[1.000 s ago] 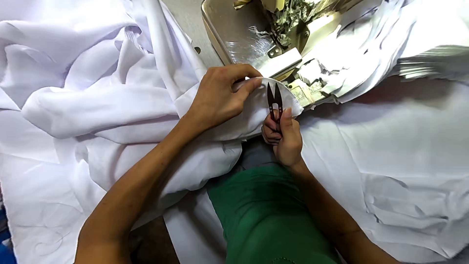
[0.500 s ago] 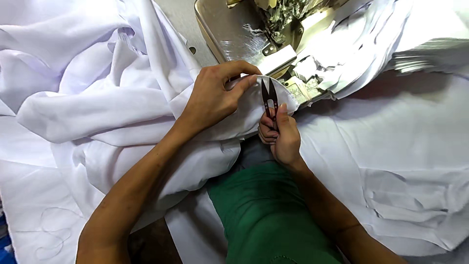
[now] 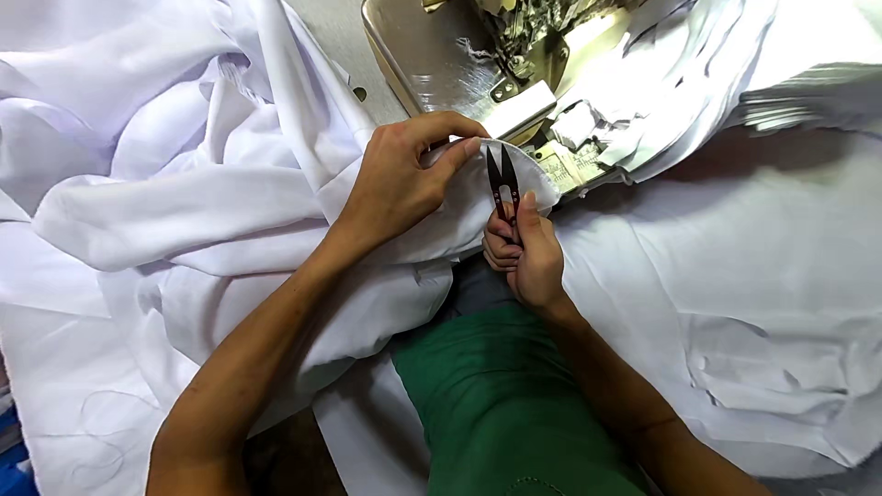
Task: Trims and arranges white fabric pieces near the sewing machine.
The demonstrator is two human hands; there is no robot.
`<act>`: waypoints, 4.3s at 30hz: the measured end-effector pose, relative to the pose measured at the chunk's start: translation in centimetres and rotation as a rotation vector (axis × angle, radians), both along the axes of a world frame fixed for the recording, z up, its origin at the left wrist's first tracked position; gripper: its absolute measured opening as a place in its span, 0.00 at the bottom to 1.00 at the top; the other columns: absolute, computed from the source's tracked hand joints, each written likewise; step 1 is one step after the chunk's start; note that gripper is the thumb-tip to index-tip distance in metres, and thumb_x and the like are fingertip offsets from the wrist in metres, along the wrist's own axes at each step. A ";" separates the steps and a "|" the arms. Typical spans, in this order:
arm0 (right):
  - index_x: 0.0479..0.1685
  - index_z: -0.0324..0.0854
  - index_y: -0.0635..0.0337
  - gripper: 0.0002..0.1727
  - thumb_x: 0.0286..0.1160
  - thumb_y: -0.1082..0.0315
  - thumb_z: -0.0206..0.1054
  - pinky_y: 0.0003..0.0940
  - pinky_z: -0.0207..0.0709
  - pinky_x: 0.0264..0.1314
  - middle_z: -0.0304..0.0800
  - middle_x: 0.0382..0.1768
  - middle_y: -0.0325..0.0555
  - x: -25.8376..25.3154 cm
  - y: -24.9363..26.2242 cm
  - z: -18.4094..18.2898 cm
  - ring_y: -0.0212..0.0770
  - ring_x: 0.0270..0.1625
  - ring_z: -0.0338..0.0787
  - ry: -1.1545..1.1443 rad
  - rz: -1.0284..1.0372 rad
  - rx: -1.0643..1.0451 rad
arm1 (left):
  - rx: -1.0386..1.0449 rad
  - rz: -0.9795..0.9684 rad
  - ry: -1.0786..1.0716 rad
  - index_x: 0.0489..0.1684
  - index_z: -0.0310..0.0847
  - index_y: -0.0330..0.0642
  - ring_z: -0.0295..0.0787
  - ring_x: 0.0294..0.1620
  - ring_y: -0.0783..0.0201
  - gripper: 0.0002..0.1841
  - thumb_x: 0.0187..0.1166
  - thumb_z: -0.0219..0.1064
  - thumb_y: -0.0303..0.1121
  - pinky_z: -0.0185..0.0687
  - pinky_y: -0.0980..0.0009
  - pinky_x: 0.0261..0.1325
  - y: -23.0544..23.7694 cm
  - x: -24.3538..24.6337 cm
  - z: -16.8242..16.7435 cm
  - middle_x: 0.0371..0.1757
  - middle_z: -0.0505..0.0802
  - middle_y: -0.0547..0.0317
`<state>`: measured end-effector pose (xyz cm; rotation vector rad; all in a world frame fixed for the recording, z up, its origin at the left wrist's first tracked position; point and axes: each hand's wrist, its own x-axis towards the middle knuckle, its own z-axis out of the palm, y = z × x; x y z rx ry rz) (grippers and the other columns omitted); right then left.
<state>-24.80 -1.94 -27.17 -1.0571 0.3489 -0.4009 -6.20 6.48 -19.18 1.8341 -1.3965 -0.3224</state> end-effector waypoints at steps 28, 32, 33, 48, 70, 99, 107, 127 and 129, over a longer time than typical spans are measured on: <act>0.25 0.66 0.47 0.30 0.93 0.39 0.35 0.17 0.49 0.13 0.55 0.11 0.28 0.9 0.7 -0.1 0.23 0.10 0.53 -0.075 -0.028 0.049 | -0.020 0.001 0.129 0.53 0.91 0.46 0.87 0.40 0.81 0.10 0.87 0.64 0.36 0.81 0.81 0.45 0.0 -0.1 -0.1 0.45 0.95 0.68; 0.25 0.66 0.46 0.30 0.93 0.38 0.37 0.17 0.49 0.13 0.56 0.12 0.27 1.2 0.9 -0.4 0.23 0.10 0.54 -0.083 -0.065 0.004 | -0.011 -0.001 0.124 0.53 0.91 0.45 0.86 0.39 0.81 0.11 0.86 0.65 0.37 0.80 0.81 0.45 0.0 -0.1 -0.1 0.43 0.95 0.67; 0.25 0.66 0.46 0.30 0.92 0.38 0.38 0.17 0.49 0.13 0.56 0.12 0.27 1.3 0.9 -0.5 0.23 0.11 0.54 -0.077 -0.076 -0.021 | -0.010 0.000 0.123 0.53 0.91 0.45 0.86 0.39 0.81 0.11 0.86 0.65 0.37 0.80 0.81 0.45 0.0 -0.1 -0.1 0.43 0.95 0.67; 0.27 0.68 0.44 0.29 0.91 0.35 0.40 0.18 0.51 0.14 0.59 0.14 0.26 0.7 -1.3 0.2 0.22 0.12 0.56 -0.091 -0.092 -0.227 | 0.040 -0.042 0.109 0.54 0.90 0.47 0.85 0.38 0.81 0.11 0.86 0.65 0.39 0.80 0.80 0.45 0.1 0.2 0.1 0.41 0.93 0.69; 0.21 0.65 0.46 0.29 0.94 0.41 0.41 0.18 0.51 0.14 0.57 0.11 0.28 0.0 -3.1 2.2 0.24 0.11 0.55 -0.038 -0.040 -0.192 | -0.038 -0.074 -0.055 0.52 0.89 0.41 0.84 0.39 0.76 0.10 0.86 0.65 0.36 0.79 0.78 0.45 0.2 0.1 0.4 0.43 0.92 0.62; 0.30 0.72 0.51 0.13 0.74 0.77 0.71 0.47 0.85 0.66 0.89 0.42 0.41 3.3 -6.9 2.3 0.46 0.61 0.90 -0.718 -0.736 -1.029 | -0.449 -0.047 -0.905 0.35 0.82 0.37 0.75 0.29 0.51 0.06 0.83 0.62 0.23 0.64 0.61 0.36 1.3 -0.1 0.9 0.26 0.84 0.49; 0.30 0.71 0.53 0.13 0.75 0.77 0.71 0.50 0.82 0.70 0.90 0.42 0.42 2.9 -7.3 2.4 0.46 0.60 0.90 -0.721 -0.734 -1.119 | -0.471 -0.043 -0.899 0.31 0.81 0.38 0.76 0.33 0.52 0.06 0.81 0.63 0.23 0.66 0.59 0.50 1.4 -0.1 1.1 0.26 0.84 0.50; 0.48 0.81 0.53 0.24 0.96 0.51 0.41 0.25 0.76 0.22 0.72 0.18 0.29 -0.4 -0.3 4.6 0.27 0.18 0.74 -0.059 -0.027 -0.338 | 0.065 0.052 0.183 0.42 0.86 0.42 0.79 0.32 0.81 0.13 0.90 0.56 0.36 0.73 0.82 0.38 0.6 1.0 0.3 0.31 0.85 0.68; 0.53 0.78 0.57 0.22 0.96 0.56 0.39 0.25 0.72 0.19 0.69 0.16 0.32 0.3 0.8 3.5 0.29 0.15 0.71 -0.031 -0.003 -0.277 | 0.045 0.055 0.163 0.43 0.86 0.42 0.79 0.32 0.81 0.13 0.90 0.56 0.36 0.73 0.82 0.38 0.6 0.9 0.4 0.32 0.86 0.68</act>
